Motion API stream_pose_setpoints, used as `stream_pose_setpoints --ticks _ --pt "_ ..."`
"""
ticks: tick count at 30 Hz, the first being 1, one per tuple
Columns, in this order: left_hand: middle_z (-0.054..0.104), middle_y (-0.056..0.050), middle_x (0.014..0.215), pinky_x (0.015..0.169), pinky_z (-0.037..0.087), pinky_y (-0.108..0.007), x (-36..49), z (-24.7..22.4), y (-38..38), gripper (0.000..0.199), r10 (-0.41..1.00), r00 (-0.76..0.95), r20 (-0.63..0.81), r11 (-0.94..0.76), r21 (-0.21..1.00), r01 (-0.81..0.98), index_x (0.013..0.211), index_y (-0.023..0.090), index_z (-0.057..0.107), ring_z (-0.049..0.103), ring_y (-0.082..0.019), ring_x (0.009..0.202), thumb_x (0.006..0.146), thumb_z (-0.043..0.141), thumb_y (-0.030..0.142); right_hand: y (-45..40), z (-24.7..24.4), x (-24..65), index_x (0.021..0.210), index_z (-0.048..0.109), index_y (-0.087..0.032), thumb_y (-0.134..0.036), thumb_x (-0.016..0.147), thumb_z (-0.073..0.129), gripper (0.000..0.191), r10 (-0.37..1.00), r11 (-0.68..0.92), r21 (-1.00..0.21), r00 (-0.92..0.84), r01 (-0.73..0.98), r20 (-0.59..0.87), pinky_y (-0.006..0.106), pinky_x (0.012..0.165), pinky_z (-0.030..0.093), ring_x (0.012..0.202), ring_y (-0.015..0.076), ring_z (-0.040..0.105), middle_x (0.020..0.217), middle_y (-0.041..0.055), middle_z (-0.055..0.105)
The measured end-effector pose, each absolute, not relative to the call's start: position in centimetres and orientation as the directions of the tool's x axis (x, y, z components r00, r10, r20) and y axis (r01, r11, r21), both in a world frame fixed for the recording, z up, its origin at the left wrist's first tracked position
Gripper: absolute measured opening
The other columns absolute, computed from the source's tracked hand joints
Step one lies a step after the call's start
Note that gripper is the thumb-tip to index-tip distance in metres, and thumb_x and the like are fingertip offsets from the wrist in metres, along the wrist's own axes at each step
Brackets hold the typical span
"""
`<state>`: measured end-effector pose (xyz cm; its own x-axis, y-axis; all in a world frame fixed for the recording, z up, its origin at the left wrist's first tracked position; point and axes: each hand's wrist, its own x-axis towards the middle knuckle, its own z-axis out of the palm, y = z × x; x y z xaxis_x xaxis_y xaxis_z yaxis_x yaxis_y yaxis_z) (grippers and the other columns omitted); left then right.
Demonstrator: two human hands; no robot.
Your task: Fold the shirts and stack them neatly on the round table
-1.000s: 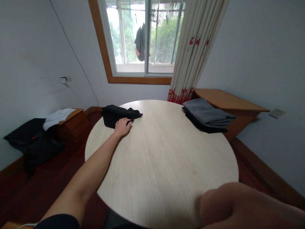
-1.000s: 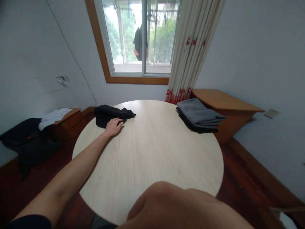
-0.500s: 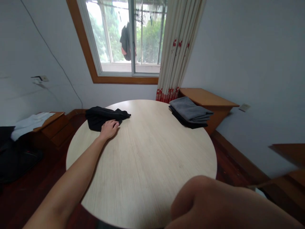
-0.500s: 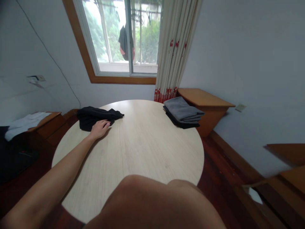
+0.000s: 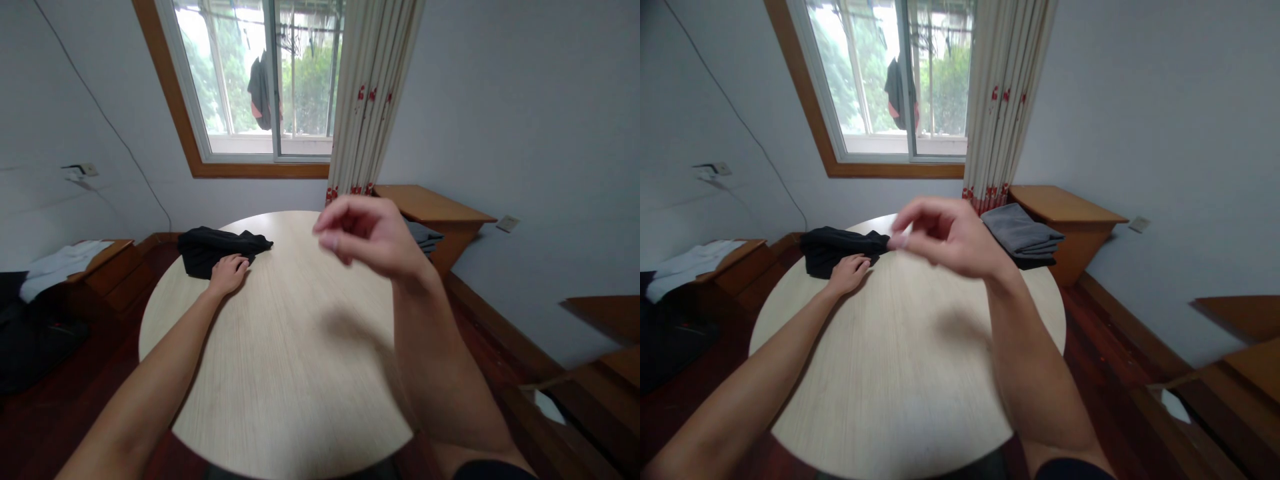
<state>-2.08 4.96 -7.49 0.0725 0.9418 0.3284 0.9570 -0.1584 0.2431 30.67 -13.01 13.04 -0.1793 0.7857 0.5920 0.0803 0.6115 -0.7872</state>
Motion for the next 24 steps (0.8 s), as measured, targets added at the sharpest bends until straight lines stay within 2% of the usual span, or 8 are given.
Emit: stream_pose_setpoints --ticks 2,5,7,10,12,15,19,24 --pt "0.058 -0.007 0.147 0.112 0.041 -0.042 -2.0 -7.4 5.0 0.045 0.946 0.067 0.317 -0.149 0.243 0.959 0.125 0.024 0.071 0.049 -0.027 0.137 0.102 0.037 0.043 -7.0 10.7 33.0 0.083 0.067 -0.018 -0.028 0.079 0.075 0.013 0.792 0.543 -0.751 0.068 0.375 0.607 0.029 0.064 0.049 0.065 0.0143 0.056 0.074 0.001 0.064" --pt "0.059 -0.006 0.146 0.111 0.042 -0.044 -2.0 -7.5 5.2 0.045 0.947 0.056 0.317 -0.141 0.253 0.957 0.123 0.027 0.071 0.049 -0.028 0.137 0.102 0.037 0.044 -1.1 4.7 38.7 0.099 0.067 -0.016 -0.023 0.081 0.064 0.019 0.658 0.134 -0.648 0.422 0.749 0.624 0.046 0.094 0.046 0.099 0.0271 0.06 0.105 0.0136 0.067" --pt "0.059 -0.005 0.146 0.111 0.042 -0.047 -1.9 -7.5 5.2 0.043 0.943 0.059 0.328 -0.149 0.258 0.954 0.122 0.028 0.072 0.049 -0.029 0.136 0.101 0.037 0.044 0.3 0.6 42.3 0.114 0.064 -0.016 -0.023 0.08 0.063 0.035 0.589 -0.113 -0.574 0.52 0.811 0.619 0.054 0.104 0.037 0.118 0.0344 0.052 0.127 0.0195 0.06" --pt "0.059 -0.005 0.146 0.112 0.041 -0.049 -1.8 -7.4 5.0 0.042 0.942 0.06 0.33 -0.153 0.265 0.952 0.122 0.029 0.072 0.049 -0.029 0.136 0.101 0.038 0.043 0.4 -3.6 45.3 0.126 0.06 -0.016 -0.028 0.078 0.067 0.05 0.594 -0.218 -0.513 0.53 0.83 0.605 0.055 0.109 0.03 0.13 0.037 0.041 0.141 0.0216 0.049" --pt "0.058 -0.005 0.147 0.112 0.04 -0.048 -1.7 -7.2 4.7 0.043 0.945 0.058 0.322 -0.148 0.263 0.953 0.123 0.028 0.071 0.048 -0.029 0.137 0.102 0.037 0.044 0.3 -5.1 46.0 0.125 0.061 -0.016 -0.028 0.078 0.068 0.048 0.622 -0.204 -0.514 0.516 0.833 0.59 0.053 0.11 0.028 0.131 0.0355 0.038 0.143 0.021 0.047" --pt "0.057 -0.006 0.148 0.112 0.041 -0.048 -1.5 -6.8 4.4 0.044 0.95 0.068 0.305 -0.148 0.249 0.957 0.124 0.027 0.071 0.049 -0.029 0.137 0.102 0.037 0.043 0.7 -6.1 46.5 0.111 0.066 -0.016 -0.024 0.082 0.065 0.03 0.626 -0.124 -0.593 0.527 0.795 0.575 0.05 0.11 0.028 0.126 0.0312 0.04 0.138 0.0191 0.052" --pt "0.058 -0.007 0.147 0.111 0.041 -0.051 -1.4 -6.5 4.3 0.043 0.953 0.072 0.294 -0.151 0.257 0.954 0.122 0.026 0.072 0.048 -0.031 0.137 0.102 0.037 0.042 1.6 -5.6 47.4 0.098 0.064 -0.018 -0.022 0.086 0.059 0.014 0.546 0.147 -0.717 0.549 0.681 0.633 0.045 0.11 0.032 0.115 0.0249 0.047 0.121 0.0161 0.063" --pt "0.051 -0.011 0.152 0.118 0.025 -0.065 -0.4 -5.9 4.1 0.04 0.935 0.021 0.353 -0.137 0.306 0.942 0.124 0.025 0.069 0.042 -0.036 0.142 0.1 0.043 0.044 0.8 -2.2 44.1 0.1 0.064 -0.019 -0.026 0.087 0.06 0.015 0.409 0.413 -0.663 0.523 0.625 0.748 0.042 0.11 0.039 0.114 0.0238 0.056 0.121 0.015 0.067"
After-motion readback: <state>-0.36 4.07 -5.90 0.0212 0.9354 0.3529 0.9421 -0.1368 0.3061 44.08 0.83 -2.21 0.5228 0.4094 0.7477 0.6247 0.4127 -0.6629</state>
